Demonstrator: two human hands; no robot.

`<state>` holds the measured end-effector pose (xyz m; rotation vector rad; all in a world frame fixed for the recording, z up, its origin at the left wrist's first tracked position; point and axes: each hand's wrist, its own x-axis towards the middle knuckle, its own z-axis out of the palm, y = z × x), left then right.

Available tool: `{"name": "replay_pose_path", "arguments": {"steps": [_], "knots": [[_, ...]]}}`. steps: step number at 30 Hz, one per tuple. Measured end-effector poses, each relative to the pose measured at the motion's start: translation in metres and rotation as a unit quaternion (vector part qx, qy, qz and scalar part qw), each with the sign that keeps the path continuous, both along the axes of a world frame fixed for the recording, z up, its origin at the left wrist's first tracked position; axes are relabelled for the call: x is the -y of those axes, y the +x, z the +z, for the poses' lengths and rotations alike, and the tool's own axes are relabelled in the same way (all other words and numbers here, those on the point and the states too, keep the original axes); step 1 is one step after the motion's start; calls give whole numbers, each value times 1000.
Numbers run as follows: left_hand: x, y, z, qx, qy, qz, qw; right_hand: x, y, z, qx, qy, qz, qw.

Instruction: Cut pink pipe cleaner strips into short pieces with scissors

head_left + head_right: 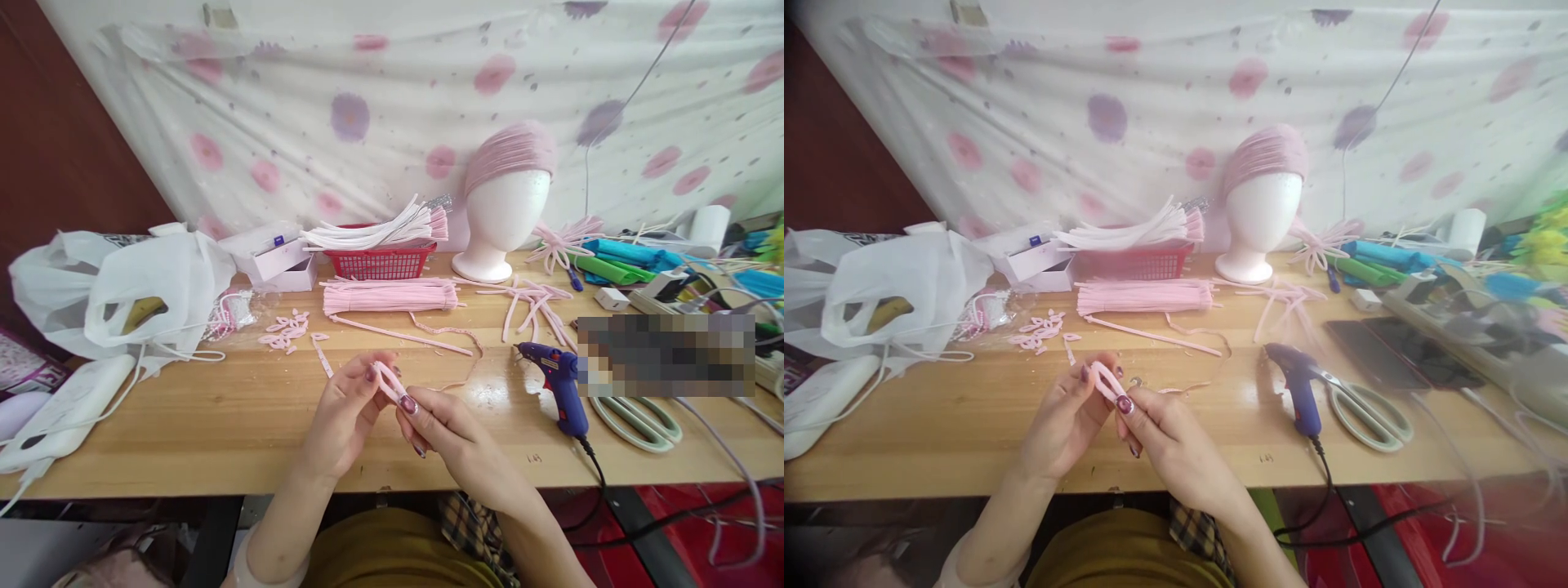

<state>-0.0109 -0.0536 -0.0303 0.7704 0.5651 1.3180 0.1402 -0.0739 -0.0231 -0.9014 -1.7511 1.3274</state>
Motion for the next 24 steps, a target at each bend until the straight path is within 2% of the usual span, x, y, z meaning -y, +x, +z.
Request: {"name": "replay_pose_path", "arguments": {"steps": [4,7,11,19,22,24], "knots": [[-2,2,-2,50,-30,-31,998,1,-1,1,-10,-10,26,1000],[-1,4,-1,76,-52,9,996,2,-5,0,14,14,13,1000],[-1,8,1,107,-71,68,989,5,-10,-3,76,82,-33,993],[-3,8,1,125,-61,114,984,6,-12,-2,193,165,-77,964],[-4,7,0,133,-62,112,983,5,-13,-4,205,179,-82,959],[-4,7,0,136,-71,121,981,5,-14,-8,200,205,-112,952]]}}
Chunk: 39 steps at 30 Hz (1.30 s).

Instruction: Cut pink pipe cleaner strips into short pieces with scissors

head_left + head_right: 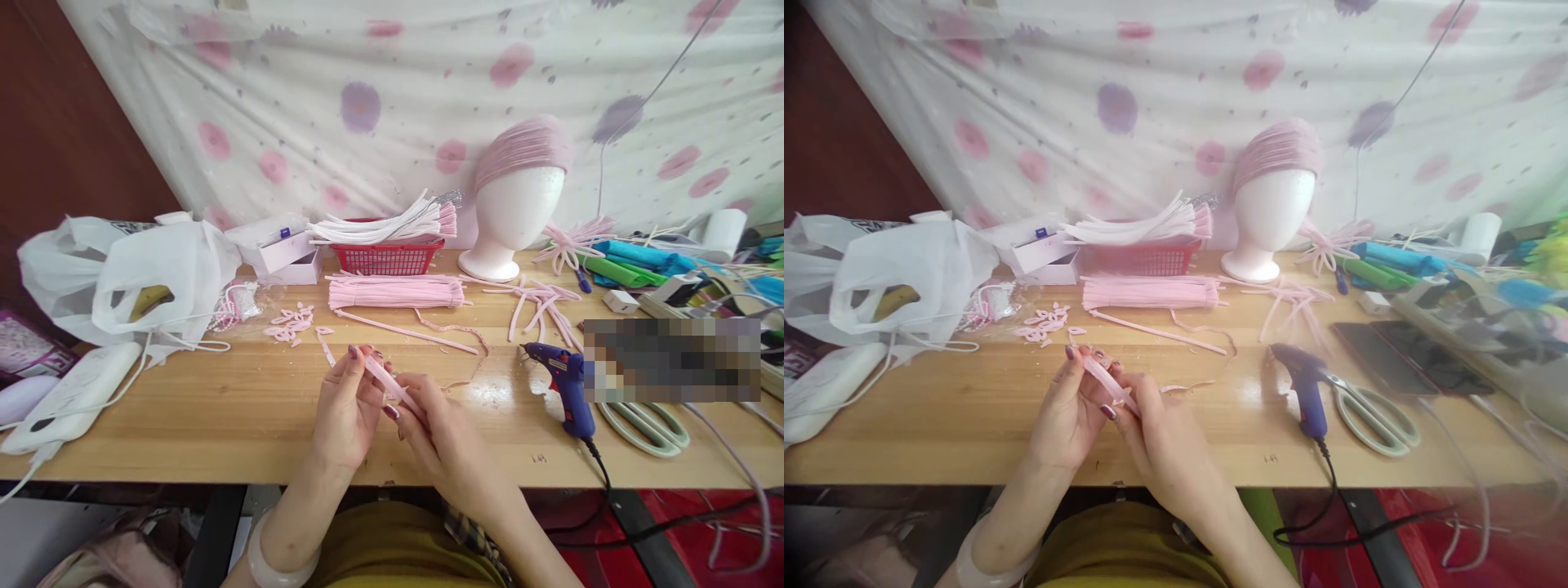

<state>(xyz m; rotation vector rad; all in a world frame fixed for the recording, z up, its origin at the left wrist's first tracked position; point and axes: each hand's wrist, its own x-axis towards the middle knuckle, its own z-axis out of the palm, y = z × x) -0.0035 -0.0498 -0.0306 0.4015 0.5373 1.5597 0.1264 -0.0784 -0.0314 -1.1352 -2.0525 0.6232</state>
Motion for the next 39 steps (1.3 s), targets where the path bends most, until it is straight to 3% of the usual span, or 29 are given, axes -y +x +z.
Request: {"name": "replay_pose_path", "arguments": {"steps": [5,10,18,22,25,30,33,37,39], "knots": [[0,0,2,22,-16,27,999,-5,-1,-11,47,126,-62,989],[-1,0,0,53,-33,7,998,-5,-3,-13,80,145,-57,984],[-3,0,-7,51,-18,2,999,-1,-6,-7,-23,35,3,999],[3,-8,-5,-52,34,-78,995,0,-4,-3,-117,-31,49,991],[8,-14,-5,-175,70,-140,972,0,-2,-2,-168,-67,69,981],[9,-15,-7,-179,66,-159,969,-3,0,-1,-218,-106,73,967],[7,-15,-9,-166,61,-170,969,-6,-2,-3,-298,-217,107,924],[8,-16,-12,-149,71,-215,963,-9,-7,-8,-430,-379,165,802],[7,-16,-11,-150,76,-222,960,-11,-9,-9,-463,-409,169,768]]}}
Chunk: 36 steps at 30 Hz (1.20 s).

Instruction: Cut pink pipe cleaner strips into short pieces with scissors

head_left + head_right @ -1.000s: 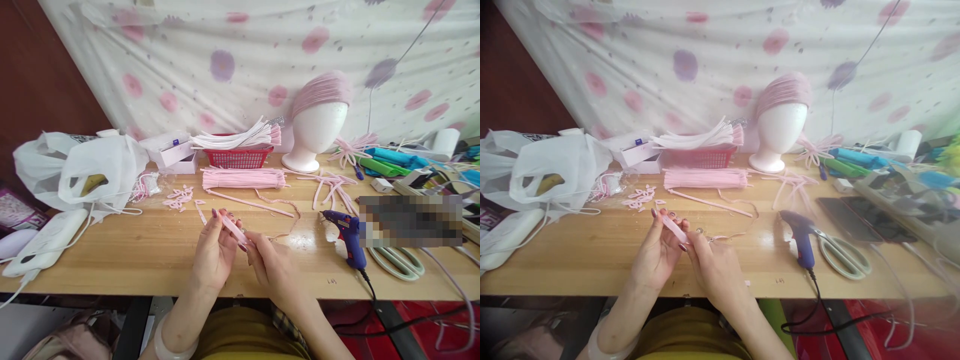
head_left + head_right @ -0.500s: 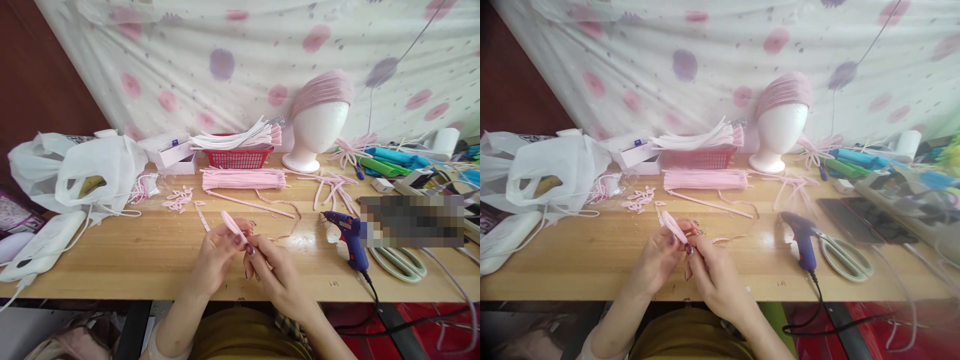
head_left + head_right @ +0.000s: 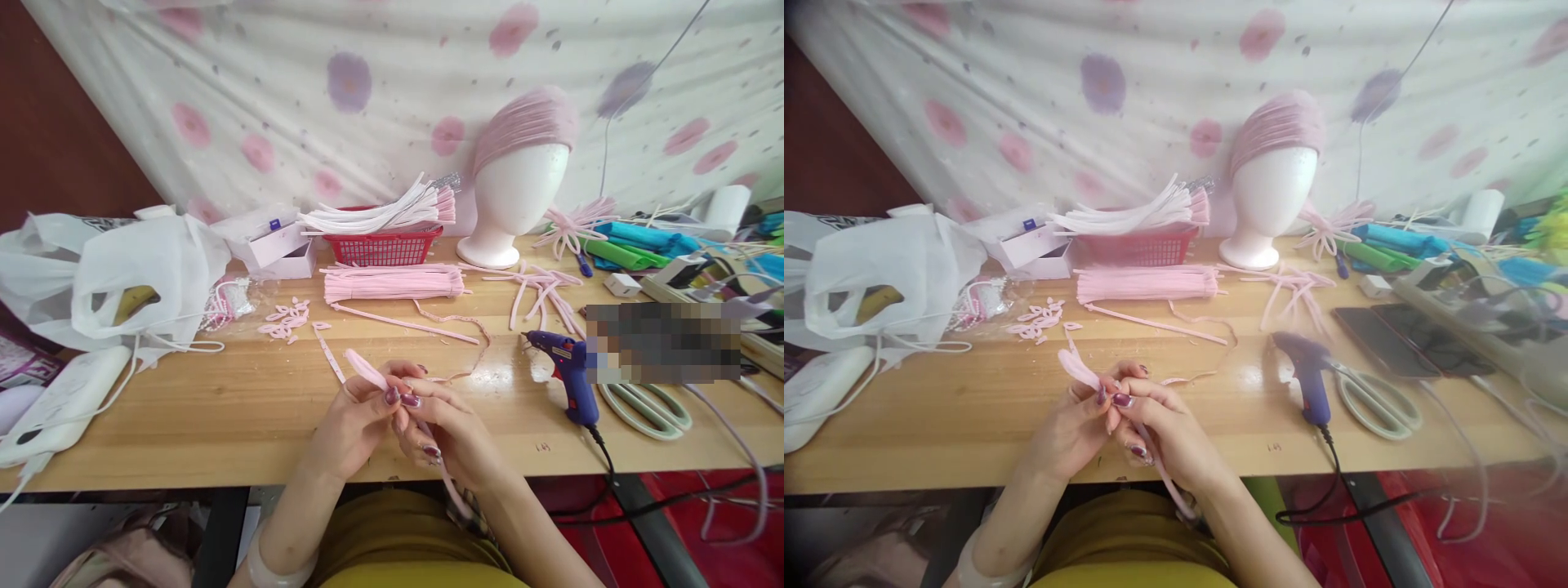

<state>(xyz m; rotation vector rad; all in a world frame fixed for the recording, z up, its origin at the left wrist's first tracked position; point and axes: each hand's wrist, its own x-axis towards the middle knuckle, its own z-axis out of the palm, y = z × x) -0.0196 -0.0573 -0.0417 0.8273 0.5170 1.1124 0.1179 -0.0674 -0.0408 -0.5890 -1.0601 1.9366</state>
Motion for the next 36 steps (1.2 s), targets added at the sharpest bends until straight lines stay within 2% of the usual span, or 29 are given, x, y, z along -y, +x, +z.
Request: {"name": "replay_pose_path", "arguments": {"steps": [2,6,11,13,18,22,24,26,28,30,31,32,33,34,36], "knots": [[-1,-1,2,-4,7,17,1000,-1,-1,0,-10,0,-18,1000],[-4,-4,5,30,21,101,994,1,-1,0,15,68,-79,994],[-2,-4,6,32,49,206,977,14,-2,1,129,189,-115,967],[0,-3,6,33,52,215,975,19,-3,3,183,241,-133,944],[2,-3,6,55,48,171,982,24,-4,6,262,338,-188,884],[0,-3,8,68,60,172,981,23,-5,6,277,373,-205,862],[0,-3,10,68,75,160,982,22,-6,6,271,374,-210,862],[0,-6,10,52,92,126,986,20,-5,4,249,353,-211,877],[0,-12,10,5,117,84,990,17,-5,2,208,307,-198,908],[-1,-23,11,-92,170,76,978,13,-3,1,159,245,-160,943],[-2,-30,14,-156,220,96,958,11,-2,1,136,212,-136,958],[-2,-37,17,-232,284,126,922,10,-1,2,115,179,-111,971],[-4,-44,22,-305,364,168,864,8,0,3,97,148,-88,980],[-5,-51,28,-384,455,202,778,6,2,5,84,121,-69,987],[-8,-60,43,-534,593,178,576,3,5,10,71,83,-34,993]]}}
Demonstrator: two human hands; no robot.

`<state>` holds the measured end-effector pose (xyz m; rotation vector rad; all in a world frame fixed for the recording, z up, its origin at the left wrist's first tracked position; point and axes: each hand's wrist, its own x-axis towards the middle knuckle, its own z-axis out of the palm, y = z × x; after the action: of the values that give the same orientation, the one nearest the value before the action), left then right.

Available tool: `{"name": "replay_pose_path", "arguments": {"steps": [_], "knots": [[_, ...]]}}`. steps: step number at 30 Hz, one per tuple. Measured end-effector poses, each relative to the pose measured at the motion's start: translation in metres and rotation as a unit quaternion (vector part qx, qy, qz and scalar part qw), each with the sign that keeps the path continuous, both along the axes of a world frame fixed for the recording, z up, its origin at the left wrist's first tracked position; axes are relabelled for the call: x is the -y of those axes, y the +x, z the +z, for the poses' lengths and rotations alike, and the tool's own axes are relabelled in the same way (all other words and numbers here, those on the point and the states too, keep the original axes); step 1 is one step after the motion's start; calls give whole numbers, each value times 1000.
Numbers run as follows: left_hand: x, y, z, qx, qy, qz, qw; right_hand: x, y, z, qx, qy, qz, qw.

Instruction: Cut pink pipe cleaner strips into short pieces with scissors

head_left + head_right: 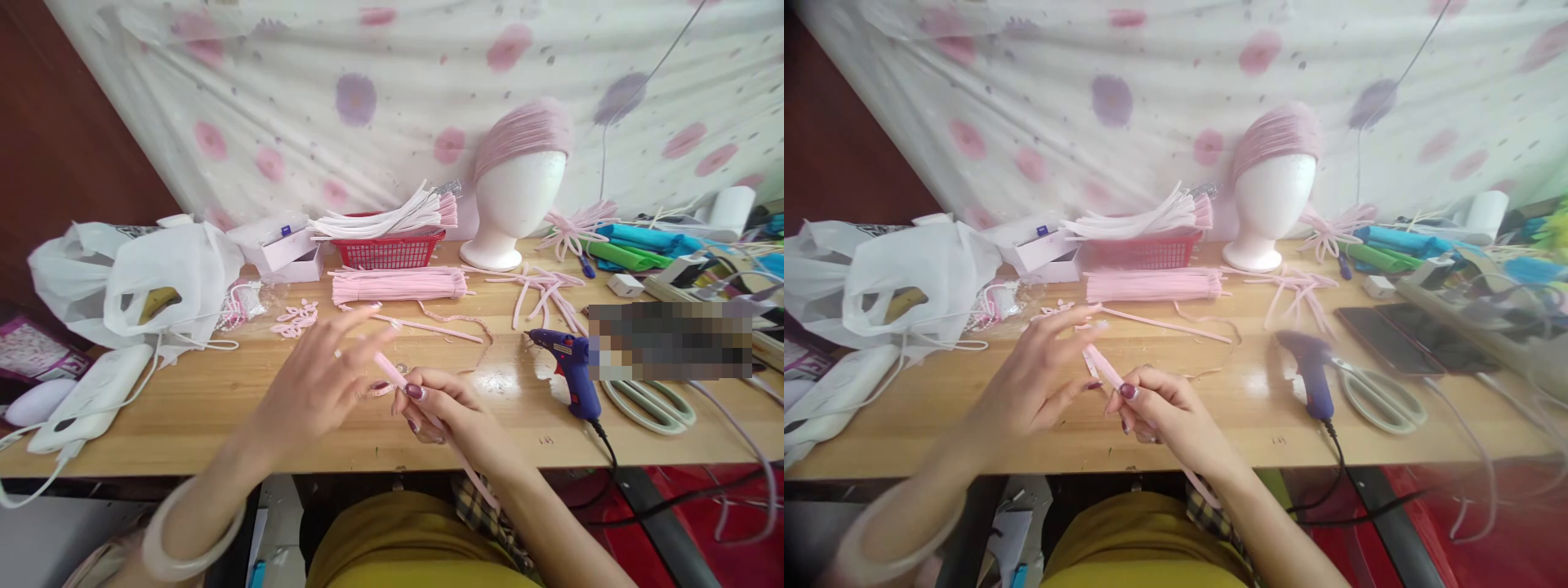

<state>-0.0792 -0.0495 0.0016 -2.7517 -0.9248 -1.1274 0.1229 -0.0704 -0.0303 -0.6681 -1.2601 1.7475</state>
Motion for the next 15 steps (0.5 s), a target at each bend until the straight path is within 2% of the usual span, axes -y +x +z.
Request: {"name": "replay_pose_path", "arguments": {"steps": [2,5,9,15], "knots": [[-3,-1,14,-155,120,-18,980,-4,3,5,-8,-24,31,999],[-9,7,27,-240,208,-46,947,-13,9,10,-31,-62,70,995],[-16,15,29,-241,195,-58,949,-23,18,14,-51,-114,125,984],[-22,11,27,-215,169,-83,958,-33,22,18,-88,-177,220,955]]}}
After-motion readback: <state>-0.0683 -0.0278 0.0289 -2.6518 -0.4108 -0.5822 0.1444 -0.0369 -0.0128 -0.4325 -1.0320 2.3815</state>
